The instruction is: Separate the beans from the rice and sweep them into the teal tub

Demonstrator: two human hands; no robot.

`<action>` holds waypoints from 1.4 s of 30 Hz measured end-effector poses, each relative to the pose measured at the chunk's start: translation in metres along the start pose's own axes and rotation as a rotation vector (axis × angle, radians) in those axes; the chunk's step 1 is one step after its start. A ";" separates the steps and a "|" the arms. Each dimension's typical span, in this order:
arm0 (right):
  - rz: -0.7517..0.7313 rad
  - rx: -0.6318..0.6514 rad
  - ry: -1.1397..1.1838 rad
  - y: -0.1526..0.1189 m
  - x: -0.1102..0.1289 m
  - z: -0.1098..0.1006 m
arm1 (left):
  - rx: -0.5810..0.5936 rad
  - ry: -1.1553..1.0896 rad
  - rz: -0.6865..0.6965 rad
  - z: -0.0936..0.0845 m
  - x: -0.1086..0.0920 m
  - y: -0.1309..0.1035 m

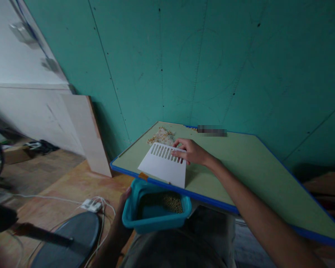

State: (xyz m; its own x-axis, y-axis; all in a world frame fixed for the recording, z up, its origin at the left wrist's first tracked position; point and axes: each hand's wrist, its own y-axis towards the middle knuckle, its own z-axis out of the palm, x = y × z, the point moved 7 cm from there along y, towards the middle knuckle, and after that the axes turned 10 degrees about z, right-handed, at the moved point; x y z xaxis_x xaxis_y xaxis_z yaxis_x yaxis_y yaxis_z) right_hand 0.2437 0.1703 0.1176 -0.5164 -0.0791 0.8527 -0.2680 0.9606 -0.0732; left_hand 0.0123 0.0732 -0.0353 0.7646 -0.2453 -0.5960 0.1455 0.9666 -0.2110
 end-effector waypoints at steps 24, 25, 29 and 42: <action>-0.064 -0.011 0.031 -0.015 0.022 0.006 | -0.044 0.062 0.033 0.003 -0.005 -0.001; -0.080 -0.005 0.033 -0.017 0.024 0.006 | -0.044 0.061 0.039 0.003 -0.005 -0.001; -0.150 0.038 0.020 -0.022 0.033 0.012 | -0.066 0.064 0.032 -0.001 -0.004 0.000; -0.593 0.043 -0.353 -0.059 0.078 0.040 | -0.033 0.068 0.072 0.005 -0.008 -0.001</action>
State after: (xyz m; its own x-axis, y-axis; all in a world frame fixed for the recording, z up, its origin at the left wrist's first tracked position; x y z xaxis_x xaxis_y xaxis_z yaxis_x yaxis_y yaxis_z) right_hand 0.1868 0.0966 0.1674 -0.5044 -0.6770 0.5359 -0.6156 0.7172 0.3266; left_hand 0.0089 0.0741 -0.0267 0.7277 -0.1810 -0.6616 0.0702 0.9791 -0.1907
